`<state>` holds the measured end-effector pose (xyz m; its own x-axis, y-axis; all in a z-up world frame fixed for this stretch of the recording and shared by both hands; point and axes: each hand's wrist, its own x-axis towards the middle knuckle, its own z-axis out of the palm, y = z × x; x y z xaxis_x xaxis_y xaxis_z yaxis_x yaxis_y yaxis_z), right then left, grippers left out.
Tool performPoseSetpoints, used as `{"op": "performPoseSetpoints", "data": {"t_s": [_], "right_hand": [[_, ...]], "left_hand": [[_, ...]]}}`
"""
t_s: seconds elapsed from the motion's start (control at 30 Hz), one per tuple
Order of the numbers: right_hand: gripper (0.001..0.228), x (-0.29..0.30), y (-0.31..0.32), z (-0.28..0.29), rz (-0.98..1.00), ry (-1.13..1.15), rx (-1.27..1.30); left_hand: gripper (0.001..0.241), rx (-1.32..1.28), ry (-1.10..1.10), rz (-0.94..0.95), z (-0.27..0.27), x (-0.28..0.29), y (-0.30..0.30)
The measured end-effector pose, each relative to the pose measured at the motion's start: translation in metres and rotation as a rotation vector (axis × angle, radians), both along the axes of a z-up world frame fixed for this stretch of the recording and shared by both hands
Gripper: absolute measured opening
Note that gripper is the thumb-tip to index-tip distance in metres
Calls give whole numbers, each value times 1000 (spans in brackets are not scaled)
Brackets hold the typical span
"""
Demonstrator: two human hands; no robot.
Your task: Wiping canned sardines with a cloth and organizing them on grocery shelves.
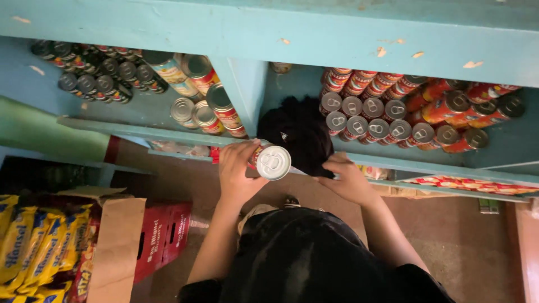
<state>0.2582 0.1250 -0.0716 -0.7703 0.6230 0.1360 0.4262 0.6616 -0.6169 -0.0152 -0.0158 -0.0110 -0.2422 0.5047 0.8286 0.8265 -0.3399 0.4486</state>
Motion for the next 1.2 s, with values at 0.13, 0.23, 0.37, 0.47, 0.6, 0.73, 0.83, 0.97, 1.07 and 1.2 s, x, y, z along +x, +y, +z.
{"op": "performPoseSetpoints", "data": {"t_s": [0.13,0.23,0.37,0.47,0.6,0.73,0.83,0.97,1.07,1.2], "right_hand": [[17,-3,-7,56,200,696,-189],[39,-3,-18,98,192,946,-384],[23,17,-23,88,70,686,-243],[29,1,-41,64,162,608,61],[24,-4,-47,70,61,548,203],[18,5,-42,75,2,431,355],[18,9,-42,76,-33,423,397],[20,15,-33,73,-82,434,399],[19,18,-41,83,-51,459,341],[18,25,-39,85,-64,456,377]], "left_hand": [[60,-30,55,31,5,6,0],[60,-45,50,17,-2,12,5],[57,-85,19,-60,2,24,11],[61,-98,92,-116,11,35,15],[56,-69,124,-103,7,41,23],[58,-23,198,-21,8,39,30],[55,-25,214,-32,13,43,33],[48,-21,236,-64,20,48,35],[47,0,224,-82,24,51,38],[57,9,212,-121,26,58,36]]}}
